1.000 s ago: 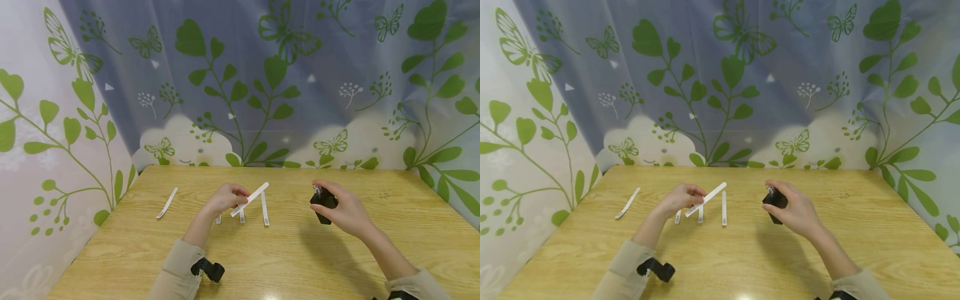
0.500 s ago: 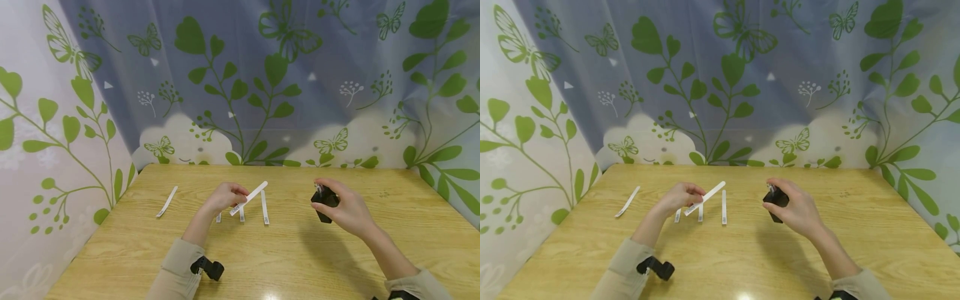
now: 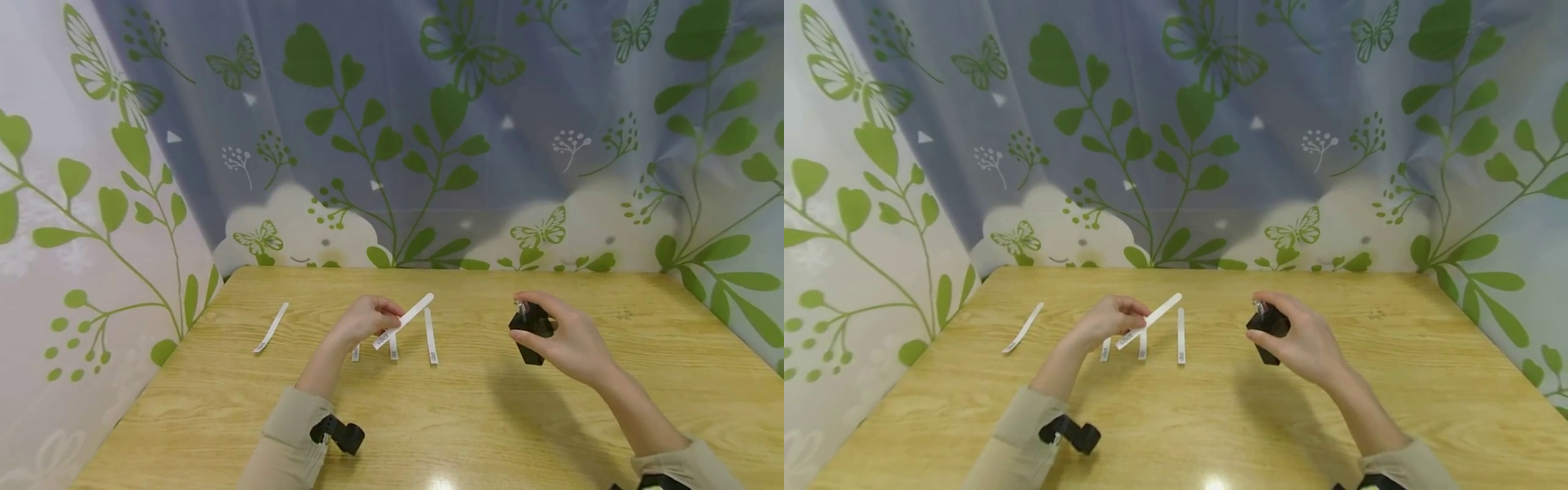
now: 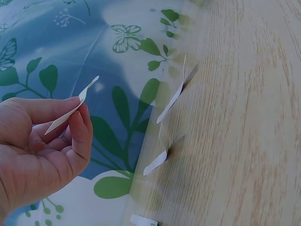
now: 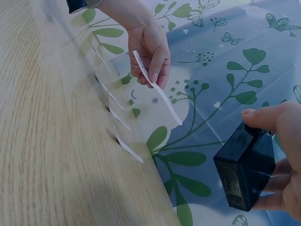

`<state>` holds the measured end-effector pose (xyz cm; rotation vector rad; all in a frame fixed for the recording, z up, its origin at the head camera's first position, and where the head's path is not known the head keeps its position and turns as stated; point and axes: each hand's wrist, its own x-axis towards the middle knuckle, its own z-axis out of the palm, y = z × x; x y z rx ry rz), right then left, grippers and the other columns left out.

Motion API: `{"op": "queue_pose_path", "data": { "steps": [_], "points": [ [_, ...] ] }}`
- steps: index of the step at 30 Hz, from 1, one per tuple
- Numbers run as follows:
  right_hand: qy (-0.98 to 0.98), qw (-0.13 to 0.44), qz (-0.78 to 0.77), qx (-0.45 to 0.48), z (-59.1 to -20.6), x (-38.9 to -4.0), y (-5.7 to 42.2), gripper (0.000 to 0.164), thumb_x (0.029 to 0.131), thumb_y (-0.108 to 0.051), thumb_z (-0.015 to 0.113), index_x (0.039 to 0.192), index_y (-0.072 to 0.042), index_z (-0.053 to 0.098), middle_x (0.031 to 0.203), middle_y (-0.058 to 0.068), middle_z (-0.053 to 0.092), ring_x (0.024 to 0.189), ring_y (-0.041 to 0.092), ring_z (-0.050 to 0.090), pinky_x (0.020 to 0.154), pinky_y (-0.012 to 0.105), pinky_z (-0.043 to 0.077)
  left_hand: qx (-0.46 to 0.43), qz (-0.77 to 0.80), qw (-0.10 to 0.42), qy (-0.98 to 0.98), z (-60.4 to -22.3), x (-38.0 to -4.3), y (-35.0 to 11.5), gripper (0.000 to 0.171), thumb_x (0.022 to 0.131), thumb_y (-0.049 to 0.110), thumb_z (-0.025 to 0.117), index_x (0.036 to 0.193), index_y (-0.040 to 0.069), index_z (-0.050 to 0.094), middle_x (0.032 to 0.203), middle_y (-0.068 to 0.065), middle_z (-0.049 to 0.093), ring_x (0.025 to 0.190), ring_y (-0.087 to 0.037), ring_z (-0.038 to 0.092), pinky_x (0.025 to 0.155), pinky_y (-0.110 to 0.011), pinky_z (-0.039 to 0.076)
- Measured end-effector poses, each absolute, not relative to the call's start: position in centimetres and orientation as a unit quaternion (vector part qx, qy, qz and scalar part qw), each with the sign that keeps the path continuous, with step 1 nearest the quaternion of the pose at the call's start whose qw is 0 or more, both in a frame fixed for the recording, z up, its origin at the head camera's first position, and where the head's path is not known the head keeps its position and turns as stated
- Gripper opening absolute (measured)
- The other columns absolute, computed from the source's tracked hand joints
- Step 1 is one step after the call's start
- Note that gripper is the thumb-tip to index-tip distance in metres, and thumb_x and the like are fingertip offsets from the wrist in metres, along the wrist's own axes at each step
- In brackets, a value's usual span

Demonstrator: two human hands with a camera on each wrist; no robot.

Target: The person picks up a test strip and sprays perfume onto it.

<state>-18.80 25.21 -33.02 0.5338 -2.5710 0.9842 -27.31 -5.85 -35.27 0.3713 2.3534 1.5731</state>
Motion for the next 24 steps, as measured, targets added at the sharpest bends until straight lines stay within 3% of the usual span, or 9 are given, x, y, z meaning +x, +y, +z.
{"op": "queue_pose_path", "data": {
  "steps": [13, 24],
  "points": [
    [-0.898, 0.148, 0.374, 0.177, -33.06, -18.86, 25.75, 0.057, 0.085, -0.023, 0.069, 0.135, -0.009, 0.045, 0.127, 0.021, 0.049, 0.099, 0.041, 0.058, 0.067, 0.045, 0.053, 0.124, 0.549, 0.143, 0.814, -35.44, -27.5, -5.92, 0.022, 0.086, 0.001, 0.061, 0.107, -0.004, 0.063, 0.085, -0.008, 0.061, 0.072, -0.016, 0.051, 0.06, -0.025, 0.042],
    [-0.901, 0.169, 0.354, 0.187, -33.21, -18.89, 25.93, 0.056, 0.084, -0.02, 0.07, 0.133, -0.007, 0.047, 0.128, 0.019, 0.049, 0.103, 0.037, 0.055, 0.074, 0.051, 0.051, 0.122, 0.553, 0.146, 0.811, -35.44, -27.67, -6.01, 0.022, 0.086, -0.002, 0.059, 0.107, -0.008, 0.061, 0.084, -0.009, 0.061, 0.072, -0.017, 0.051, 0.06, -0.025, 0.041]
  ]
}}
